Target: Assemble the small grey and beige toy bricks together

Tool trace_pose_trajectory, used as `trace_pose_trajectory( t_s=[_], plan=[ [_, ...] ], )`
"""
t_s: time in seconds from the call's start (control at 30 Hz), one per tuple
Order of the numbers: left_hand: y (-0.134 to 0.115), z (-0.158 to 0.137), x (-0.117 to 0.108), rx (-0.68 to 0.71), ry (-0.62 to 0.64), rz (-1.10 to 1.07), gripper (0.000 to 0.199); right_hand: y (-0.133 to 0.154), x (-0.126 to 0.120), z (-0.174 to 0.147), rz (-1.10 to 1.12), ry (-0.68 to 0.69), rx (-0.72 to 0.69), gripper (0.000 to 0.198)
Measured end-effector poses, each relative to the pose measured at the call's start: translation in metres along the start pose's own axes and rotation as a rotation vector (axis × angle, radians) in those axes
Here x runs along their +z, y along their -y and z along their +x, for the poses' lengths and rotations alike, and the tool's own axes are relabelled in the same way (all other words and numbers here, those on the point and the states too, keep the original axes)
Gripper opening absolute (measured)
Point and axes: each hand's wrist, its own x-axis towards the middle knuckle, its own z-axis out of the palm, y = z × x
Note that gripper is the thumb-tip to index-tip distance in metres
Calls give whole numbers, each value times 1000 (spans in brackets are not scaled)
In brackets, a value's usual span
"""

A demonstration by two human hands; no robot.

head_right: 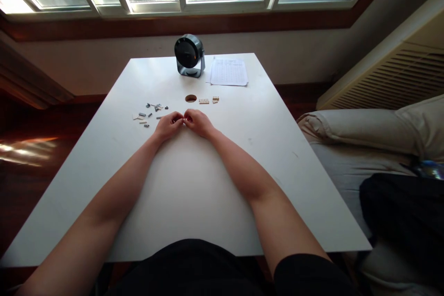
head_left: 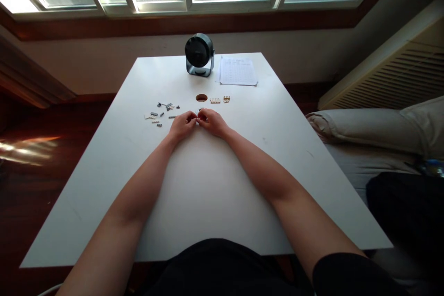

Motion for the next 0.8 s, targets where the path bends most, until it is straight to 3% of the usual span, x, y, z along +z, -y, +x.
trace_pose_trajectory(
  t_s=[0.8],
  plan=[
    [0, 0, 0, 5, 7, -6, 24, 3, -4, -1, 2, 10, 9, 9]
  ],
)
